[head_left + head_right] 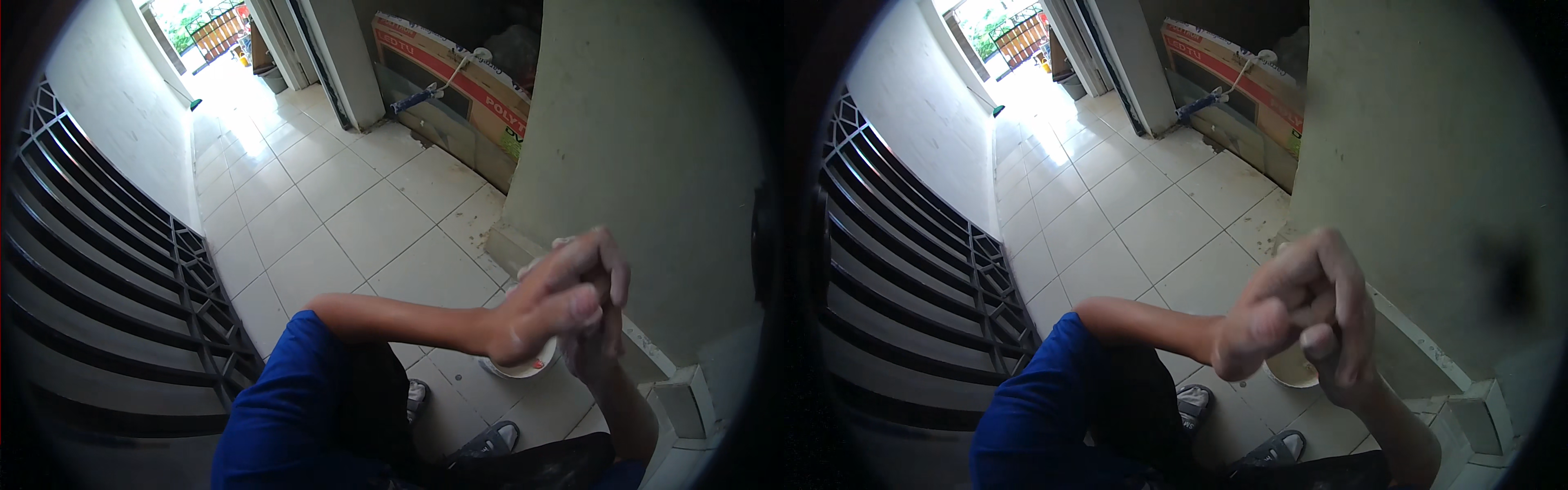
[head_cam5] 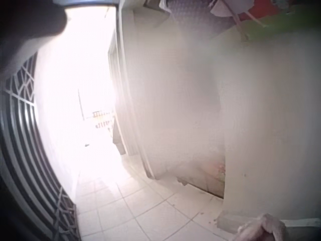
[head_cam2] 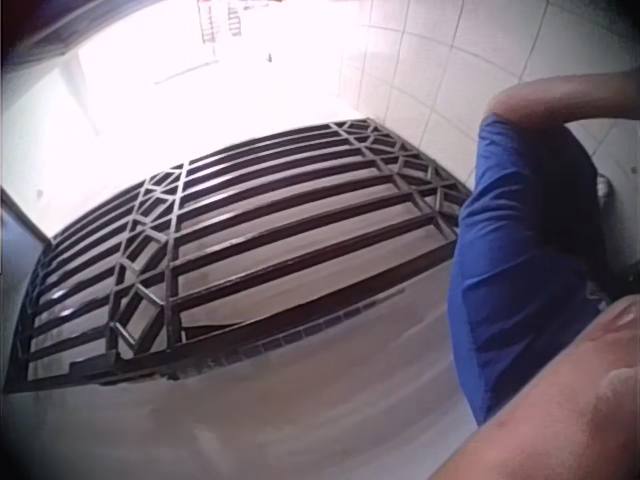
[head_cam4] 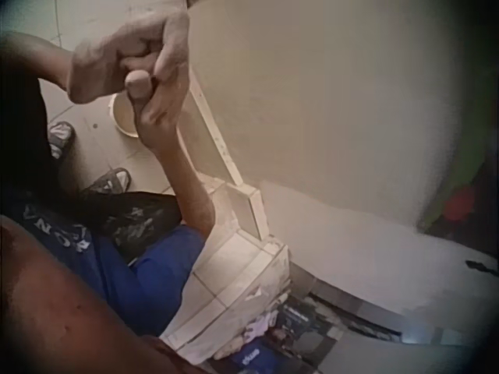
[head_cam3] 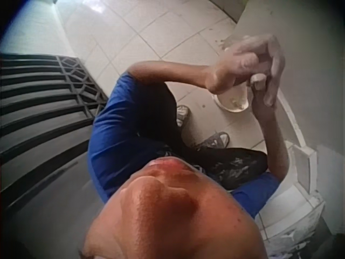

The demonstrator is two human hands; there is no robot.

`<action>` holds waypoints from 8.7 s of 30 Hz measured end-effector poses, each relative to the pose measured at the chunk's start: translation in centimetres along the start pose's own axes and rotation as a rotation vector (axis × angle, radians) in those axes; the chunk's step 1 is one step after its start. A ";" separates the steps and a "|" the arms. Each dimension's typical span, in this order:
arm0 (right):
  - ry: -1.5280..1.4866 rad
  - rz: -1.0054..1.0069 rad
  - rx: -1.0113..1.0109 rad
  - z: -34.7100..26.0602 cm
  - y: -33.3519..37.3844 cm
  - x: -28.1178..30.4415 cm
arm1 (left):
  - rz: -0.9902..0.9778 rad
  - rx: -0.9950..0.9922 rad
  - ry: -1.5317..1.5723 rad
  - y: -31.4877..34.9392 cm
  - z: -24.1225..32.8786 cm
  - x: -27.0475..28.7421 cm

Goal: The person paints a wall with white paint using a paintbrush, dipping the brush into a paint bucket to load it with paint.

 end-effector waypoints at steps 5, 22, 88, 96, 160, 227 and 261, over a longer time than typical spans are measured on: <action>-0.568 -0.152 -0.099 -1.9 -0.2 -3.1 | -0.002 -0.106 -0.291 0.0 1.0 -0.8; -0.591 0.092 -0.079 -1.1 -0.4 -1.1 | 0.017 0.084 -0.139 -0.7 -0.7 0.7; 0.435 0.380 0.256 -1.3 2.3 8.1 | 0.335 -0.210 -1.088 -3.1 -3.9 7.9; -1.063 0.248 -0.085 1.9 0.8 7.5 | -0.286 -0.360 -1.849 -4.6 -8.7 4.5; 0.900 -0.440 -0.739 18.2 9.5 7.0 | 0.320 -0.020 -1.383 3.5 -9.6 16.7; 1.436 -0.700 -0.412 27.4 17.7 -3.3 | -0.021 0.840 -1.370 14.8 -23.4 20.9; 0.735 -0.306 -0.559 25.7 16.8 3.4 | -0.089 0.830 -1.320 15.5 -24.5 25.1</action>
Point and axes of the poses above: each hand's wrist, its own y-axis away from the middle knuckle, its own x-axis out of the back of the hand, z = x × y, the point moved 9 cm from there along -y, towards the middle knuckle, and after that the axes turned 3 degrees about x, right-handed, at the moved point
